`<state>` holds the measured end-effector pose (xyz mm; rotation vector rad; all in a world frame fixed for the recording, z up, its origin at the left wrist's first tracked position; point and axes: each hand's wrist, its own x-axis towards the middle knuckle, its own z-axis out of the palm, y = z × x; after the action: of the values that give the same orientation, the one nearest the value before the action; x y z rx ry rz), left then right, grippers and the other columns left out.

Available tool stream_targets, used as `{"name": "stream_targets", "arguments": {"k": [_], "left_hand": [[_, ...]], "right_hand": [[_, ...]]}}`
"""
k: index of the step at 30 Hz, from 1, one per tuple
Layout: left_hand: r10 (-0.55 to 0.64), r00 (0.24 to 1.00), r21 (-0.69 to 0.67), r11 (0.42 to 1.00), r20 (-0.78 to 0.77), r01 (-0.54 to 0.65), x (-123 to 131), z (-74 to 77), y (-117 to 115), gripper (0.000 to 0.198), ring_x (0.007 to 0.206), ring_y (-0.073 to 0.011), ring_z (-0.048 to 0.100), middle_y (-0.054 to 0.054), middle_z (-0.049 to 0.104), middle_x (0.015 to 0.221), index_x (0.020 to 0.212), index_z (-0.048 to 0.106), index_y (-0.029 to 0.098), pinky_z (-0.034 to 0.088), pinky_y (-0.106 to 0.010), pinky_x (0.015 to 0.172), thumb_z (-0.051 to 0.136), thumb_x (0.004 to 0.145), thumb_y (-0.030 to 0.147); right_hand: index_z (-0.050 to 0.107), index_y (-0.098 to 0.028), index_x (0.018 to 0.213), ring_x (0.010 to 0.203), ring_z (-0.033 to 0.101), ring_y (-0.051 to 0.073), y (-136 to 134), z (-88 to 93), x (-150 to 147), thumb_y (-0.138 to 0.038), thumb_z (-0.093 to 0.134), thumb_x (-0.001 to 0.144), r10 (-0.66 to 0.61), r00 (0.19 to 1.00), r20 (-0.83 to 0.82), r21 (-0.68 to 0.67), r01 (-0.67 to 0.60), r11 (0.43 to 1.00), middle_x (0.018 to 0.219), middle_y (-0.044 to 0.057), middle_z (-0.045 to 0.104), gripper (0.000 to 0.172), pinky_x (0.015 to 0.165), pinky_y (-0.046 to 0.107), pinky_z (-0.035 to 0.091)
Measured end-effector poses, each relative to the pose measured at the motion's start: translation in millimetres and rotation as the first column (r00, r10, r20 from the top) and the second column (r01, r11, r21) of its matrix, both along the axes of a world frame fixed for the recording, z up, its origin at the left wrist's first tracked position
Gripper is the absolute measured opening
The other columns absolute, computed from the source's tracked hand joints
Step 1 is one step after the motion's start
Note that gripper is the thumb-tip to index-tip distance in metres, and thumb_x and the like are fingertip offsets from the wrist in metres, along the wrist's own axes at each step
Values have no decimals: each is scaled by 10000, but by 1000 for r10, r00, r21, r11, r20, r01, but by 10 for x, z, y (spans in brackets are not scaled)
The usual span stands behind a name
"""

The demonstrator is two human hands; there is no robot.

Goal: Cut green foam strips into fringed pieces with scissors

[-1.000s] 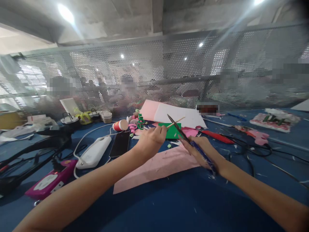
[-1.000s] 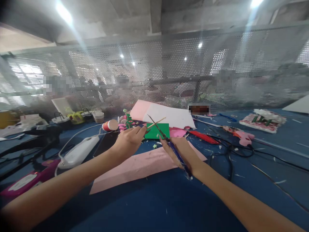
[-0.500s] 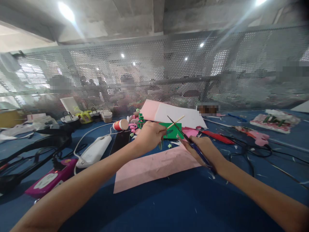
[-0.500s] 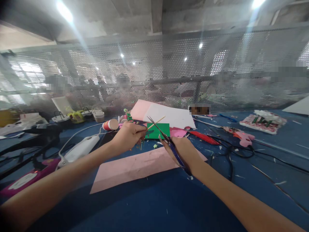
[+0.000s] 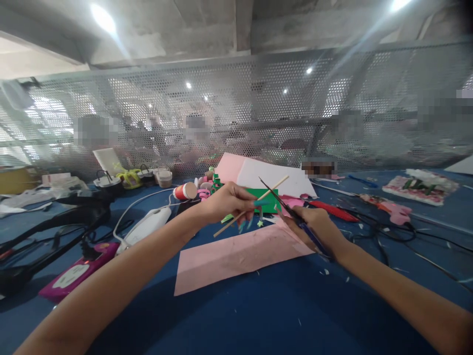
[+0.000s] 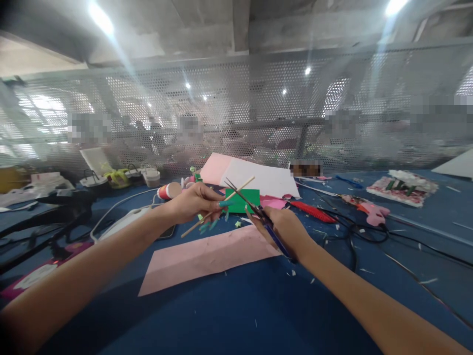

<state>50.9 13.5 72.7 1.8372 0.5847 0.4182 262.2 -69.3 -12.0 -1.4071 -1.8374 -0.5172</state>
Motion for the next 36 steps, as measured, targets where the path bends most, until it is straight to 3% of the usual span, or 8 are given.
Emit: {"name": "stream_targets", "arguments": {"k": [5,9,11,15,18,21,29,36], "left_hand": [[-98,994,-252,962,42,106,-32,19,60,105,363,-23,433,12,572,511,719,655,107,336,-139,357,607,742,198],[117,987,147,984,-107,-101,9,17,28,223,448,-73,540,-29,622,600,784,641,102,423,-191,449,539,809,298],[279,951,526,833,-129,-173,40,-24,-9,253,518,-105,581,-39,635,637,863,643,116,454,-227,527,523,820,334],[429,895,955,298,-127,-7,81,-142,-75,219,803,-188,612,-95,651,858,913,622,125,458,-318,723,469,853,270],[464,863,973,200,-201,119,89,-172,-111,251,797,-192,601,-124,629,871,914,606,99,454,-335,717,376,878,190],[438,889,961,278,-136,10,90,-141,-128,273,680,-150,586,-83,627,752,815,633,111,449,-286,648,371,867,165],[238,971,391,892,14,-225,59,-26,-60,246,428,-72,529,-12,563,490,622,634,89,449,-192,460,562,781,262],[90,996,-256,963,0,-87,-2,38,88,168,361,-14,357,23,493,452,722,663,106,347,-128,363,555,805,203]], "right_hand": [[582,-158,671,498,588,167,-24,50,4,-467,411,860,35,999,-2,7,-35,999,573,76,633,400,509,247,374],[539,-186,550,434,564,172,56,-13,-38,-510,398,846,-90,994,-61,-105,83,991,481,63,592,462,481,257,362],[529,-193,520,448,578,191,89,-48,-53,-496,406,843,-154,987,-34,-144,148,978,466,67,585,459,483,265,362],[534,-199,520,466,578,193,78,-53,-71,-462,408,854,-206,978,24,-172,207,963,476,71,590,443,504,272,365],[539,-197,530,449,564,176,41,-25,-89,-466,378,872,-165,986,34,-180,168,969,474,70,582,464,489,267,346],[527,-193,521,454,569,178,26,-14,-106,-479,380,871,-166,986,9,-158,166,973,469,69,577,475,481,265,332],[539,-186,510,422,549,156,32,-7,-92,-509,403,848,-123,989,-85,-81,116,990,450,55,575,487,486,247,347],[568,-174,616,458,554,142,-17,37,-3,-461,436,850,13,998,-67,10,-13,1000,533,57,611,392,491,234,348]]}}
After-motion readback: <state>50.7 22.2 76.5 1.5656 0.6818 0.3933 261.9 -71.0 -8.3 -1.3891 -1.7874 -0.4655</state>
